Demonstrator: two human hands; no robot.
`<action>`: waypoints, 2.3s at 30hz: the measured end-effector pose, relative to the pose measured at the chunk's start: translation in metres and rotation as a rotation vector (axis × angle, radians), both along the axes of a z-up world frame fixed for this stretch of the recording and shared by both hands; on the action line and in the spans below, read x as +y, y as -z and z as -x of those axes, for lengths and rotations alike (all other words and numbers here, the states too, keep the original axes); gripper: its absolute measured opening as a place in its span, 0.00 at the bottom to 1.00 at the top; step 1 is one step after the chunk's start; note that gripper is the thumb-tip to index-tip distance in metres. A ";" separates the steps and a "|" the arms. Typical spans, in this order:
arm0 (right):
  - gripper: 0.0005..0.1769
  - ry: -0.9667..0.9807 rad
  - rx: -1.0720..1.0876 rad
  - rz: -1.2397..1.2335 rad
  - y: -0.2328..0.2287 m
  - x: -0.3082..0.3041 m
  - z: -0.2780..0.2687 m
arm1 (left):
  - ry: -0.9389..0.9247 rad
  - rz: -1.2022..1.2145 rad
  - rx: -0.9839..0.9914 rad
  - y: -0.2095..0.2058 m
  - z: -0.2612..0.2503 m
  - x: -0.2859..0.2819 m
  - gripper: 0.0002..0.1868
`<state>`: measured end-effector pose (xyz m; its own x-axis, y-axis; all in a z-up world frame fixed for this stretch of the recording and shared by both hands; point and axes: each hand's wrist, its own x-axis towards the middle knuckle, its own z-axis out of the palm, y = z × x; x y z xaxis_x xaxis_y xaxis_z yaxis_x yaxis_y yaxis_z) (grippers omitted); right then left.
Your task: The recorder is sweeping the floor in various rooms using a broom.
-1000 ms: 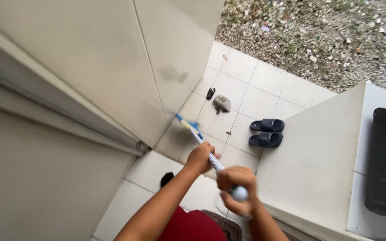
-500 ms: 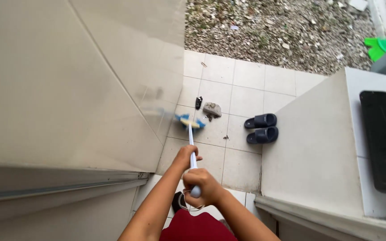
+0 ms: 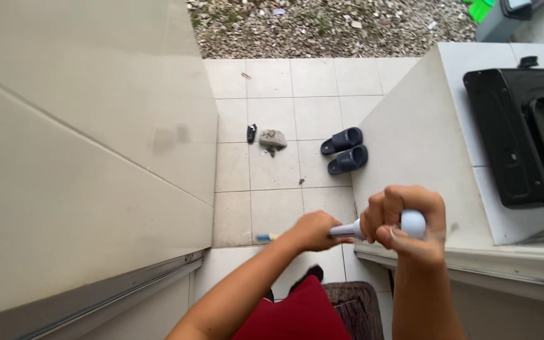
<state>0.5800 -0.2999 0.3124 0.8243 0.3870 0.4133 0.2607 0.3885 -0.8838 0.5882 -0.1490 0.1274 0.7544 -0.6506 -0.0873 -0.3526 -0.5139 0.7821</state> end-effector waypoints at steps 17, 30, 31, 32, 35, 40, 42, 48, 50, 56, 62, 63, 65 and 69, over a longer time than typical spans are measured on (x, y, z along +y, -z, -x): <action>0.03 0.084 -0.044 0.224 0.162 0.001 -0.020 | -0.559 0.060 -0.116 0.134 -0.069 0.015 0.16; 0.11 0.189 -0.151 0.365 0.064 -0.037 -0.101 | -0.482 0.324 -0.091 0.054 -0.088 -0.082 0.08; 0.11 0.187 -0.150 0.369 0.074 -0.030 -0.108 | -0.485 0.328 -0.089 0.077 -0.094 -0.079 0.08; 0.10 0.094 -0.181 0.397 0.083 -0.023 -0.117 | -0.561 0.421 -0.027 0.099 -0.102 -0.076 0.08; 0.08 0.001 -0.144 0.360 0.114 -0.008 -0.134 | -0.694 0.407 0.016 0.148 -0.137 -0.051 0.06; 0.07 -0.018 -0.041 0.131 0.149 0.010 -0.128 | -0.817 0.146 -0.160 0.166 -0.154 0.011 0.11; 0.06 0.024 0.037 0.147 0.156 0.012 -0.124 | -0.757 0.024 -0.151 0.159 -0.151 0.028 0.14; 0.06 0.089 -0.104 0.108 0.114 0.015 -0.084 | -0.842 0.095 -0.250 0.089 -0.112 0.027 0.09; 0.05 0.108 -0.120 0.133 0.080 0.016 -0.065 | -0.773 0.054 -0.233 0.050 -0.099 0.029 0.13; 0.06 0.000 -0.005 0.048 0.016 0.017 -0.063 | -0.356 -0.012 -0.170 0.004 -0.063 0.040 0.21; 0.12 -0.452 0.121 0.096 0.050 0.058 -0.077 | -0.166 -0.143 0.223 0.034 -0.032 0.083 0.18; 0.13 -0.494 0.128 0.113 0.058 0.067 -0.076 | -0.157 -0.184 0.252 0.051 -0.029 0.091 0.18; 0.13 -0.466 0.058 0.176 0.079 0.087 -0.063 | -0.146 -0.199 0.170 0.078 -0.033 0.110 0.11; 0.09 -0.249 -0.186 0.351 0.137 0.128 -0.046 | -0.254 -0.156 0.011 0.120 -0.060 0.152 0.22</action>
